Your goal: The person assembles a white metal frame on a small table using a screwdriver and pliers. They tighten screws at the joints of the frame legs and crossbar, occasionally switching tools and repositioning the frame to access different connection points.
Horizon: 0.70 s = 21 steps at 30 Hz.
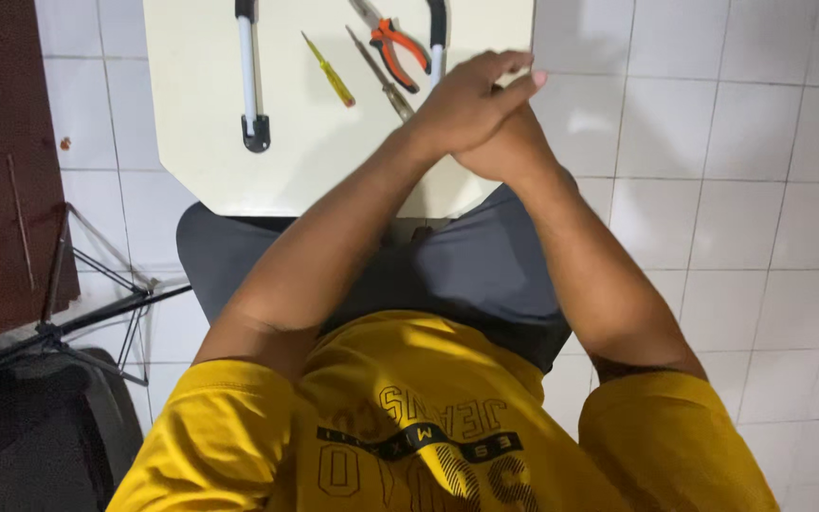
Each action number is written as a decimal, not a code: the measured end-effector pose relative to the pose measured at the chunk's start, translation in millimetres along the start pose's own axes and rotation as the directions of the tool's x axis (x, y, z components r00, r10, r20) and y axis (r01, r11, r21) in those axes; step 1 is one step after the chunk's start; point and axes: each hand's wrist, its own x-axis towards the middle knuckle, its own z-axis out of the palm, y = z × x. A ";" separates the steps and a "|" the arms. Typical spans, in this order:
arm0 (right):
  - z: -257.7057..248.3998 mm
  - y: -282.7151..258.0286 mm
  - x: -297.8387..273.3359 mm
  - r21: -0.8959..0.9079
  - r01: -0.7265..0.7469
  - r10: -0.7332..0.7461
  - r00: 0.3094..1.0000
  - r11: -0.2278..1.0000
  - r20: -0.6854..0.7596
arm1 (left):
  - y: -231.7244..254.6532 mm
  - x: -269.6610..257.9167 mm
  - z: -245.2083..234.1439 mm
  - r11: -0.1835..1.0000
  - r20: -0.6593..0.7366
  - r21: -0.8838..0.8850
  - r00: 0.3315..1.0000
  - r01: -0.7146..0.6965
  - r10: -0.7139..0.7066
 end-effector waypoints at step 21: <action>114.5 109.6 -4.0 0.403 -0.136 0.227 0.956 0.905 -0.187 | 31.6 -2.2 1.0 0.756 0.097 0.625 0.943 0.191 -0.319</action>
